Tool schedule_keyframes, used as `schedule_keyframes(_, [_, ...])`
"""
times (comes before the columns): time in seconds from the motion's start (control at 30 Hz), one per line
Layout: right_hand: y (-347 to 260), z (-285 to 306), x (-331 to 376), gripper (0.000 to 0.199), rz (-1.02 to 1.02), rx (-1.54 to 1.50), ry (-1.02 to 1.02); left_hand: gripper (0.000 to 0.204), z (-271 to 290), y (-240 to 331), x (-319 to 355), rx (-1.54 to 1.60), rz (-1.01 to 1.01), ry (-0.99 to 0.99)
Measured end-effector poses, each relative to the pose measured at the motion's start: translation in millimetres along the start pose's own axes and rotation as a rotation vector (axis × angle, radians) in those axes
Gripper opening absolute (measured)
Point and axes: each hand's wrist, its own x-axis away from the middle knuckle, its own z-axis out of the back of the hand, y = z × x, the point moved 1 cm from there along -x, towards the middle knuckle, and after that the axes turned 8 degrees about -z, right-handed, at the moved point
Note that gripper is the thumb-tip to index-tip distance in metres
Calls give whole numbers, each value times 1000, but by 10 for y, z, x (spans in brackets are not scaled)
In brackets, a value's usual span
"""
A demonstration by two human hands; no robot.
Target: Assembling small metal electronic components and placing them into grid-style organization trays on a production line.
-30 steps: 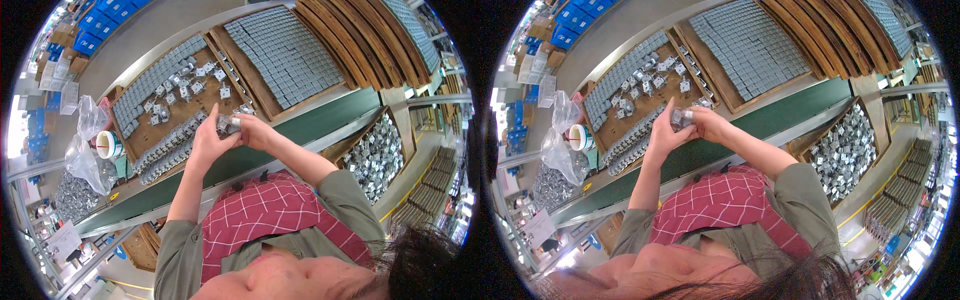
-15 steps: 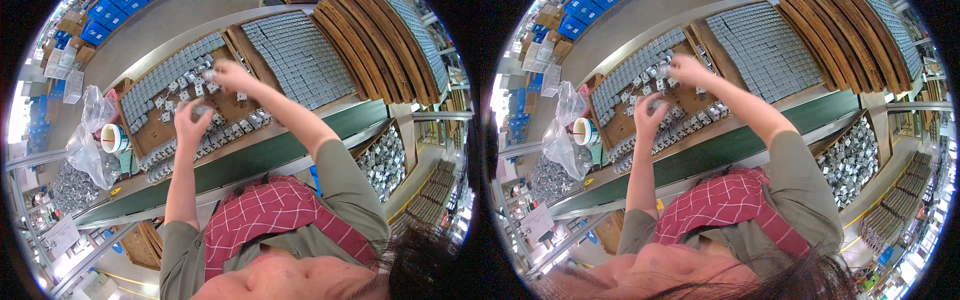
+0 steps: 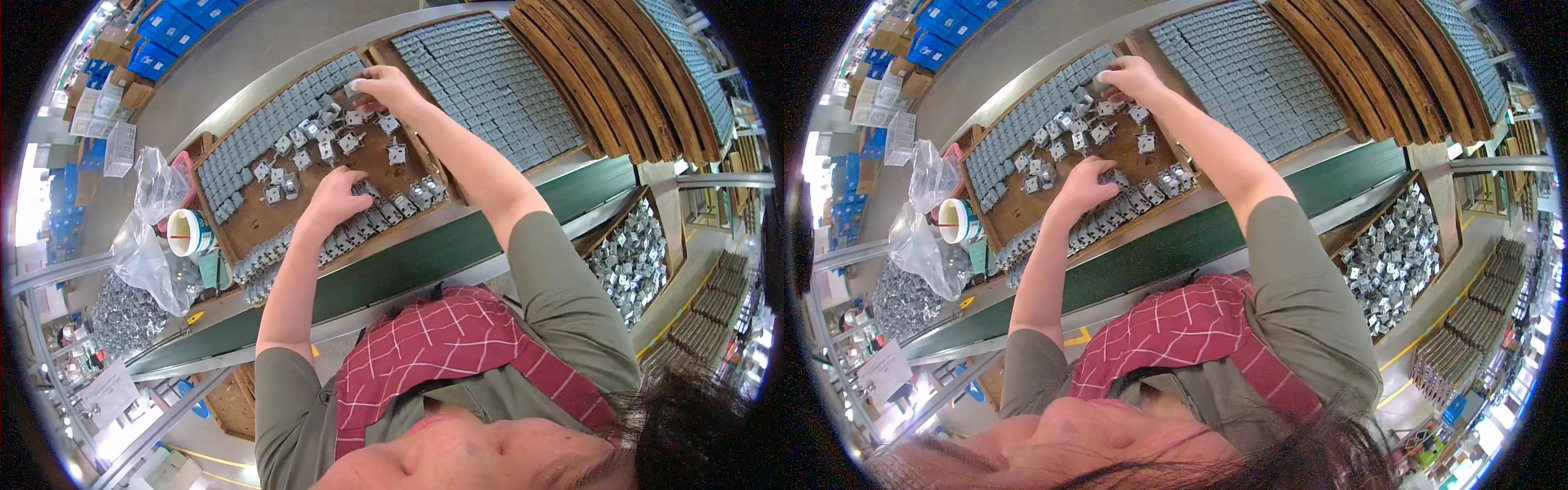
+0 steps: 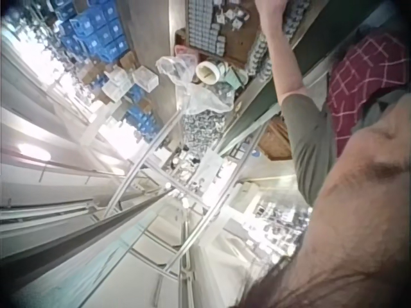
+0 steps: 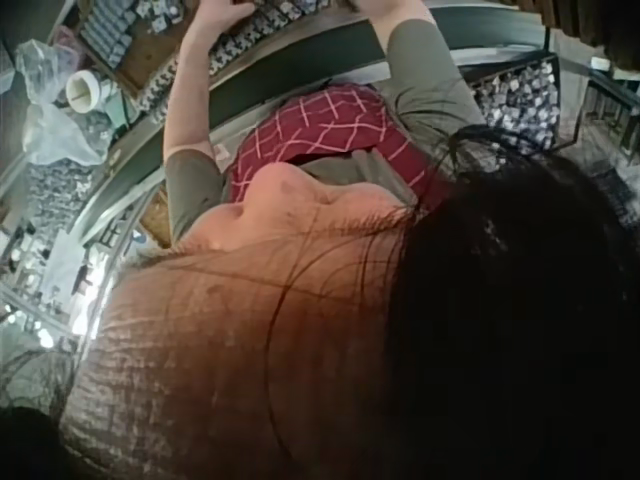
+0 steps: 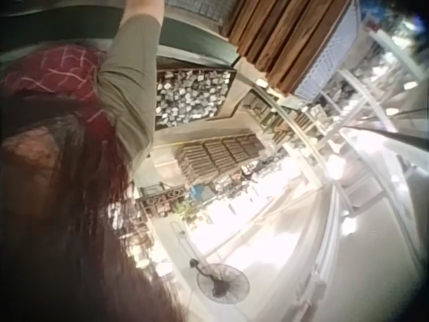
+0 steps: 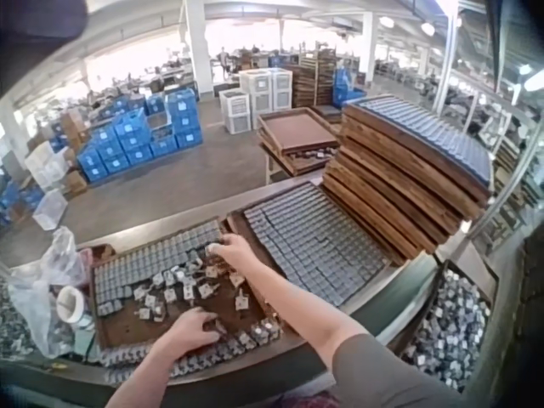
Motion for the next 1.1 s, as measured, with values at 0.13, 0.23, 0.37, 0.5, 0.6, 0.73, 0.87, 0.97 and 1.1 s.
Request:
schedule_keyframes(0.13, [86, 271, 591, 25, -26, -406, -116, 56, -12, -62, -49, -10, -75, -26])
schedule_keyframes(0.23, [278, 505, 985, 24, -35, -513, -116, 51, -15, 112, -282, -24, -125, 205])
schedule_keyframes(0.37, [484, 595, 1495, 23, -115, -648, -146, 50, -274, 489, -634, -370, 9, 182])
schedule_keyframes(0.5, [629, 534, 1822, 29, -113, -589, -121, 50, -340, 414, -774, -507, -21, 122])
schedule_keyframes(0.6, [758, 589, 2011, 32, -104, -564, -120, 51, -216, 348, -691, -204, -69, 248])
schedule_keyframes(0.73, [802, 572, 2191, 29, -67, -530, -173, 54, -203, 139, -286, 1413, 7, 293])
schedule_keyframes(0.87, [888, 558, 2230, 30, -117, -617, -217, 61, -474, 443, 177, 1968, -136, 250])
schedule_keyframes(0.97, [822, 463, 2306, 33, -186, -695, -257, 58, -722, 428, 383, 2056, -138, 293])
schedule_keyframes(1.1, [728, 379, 2377, 37, -205, -609, -327, 50, -741, 668, 495, 1844, -15, 469])
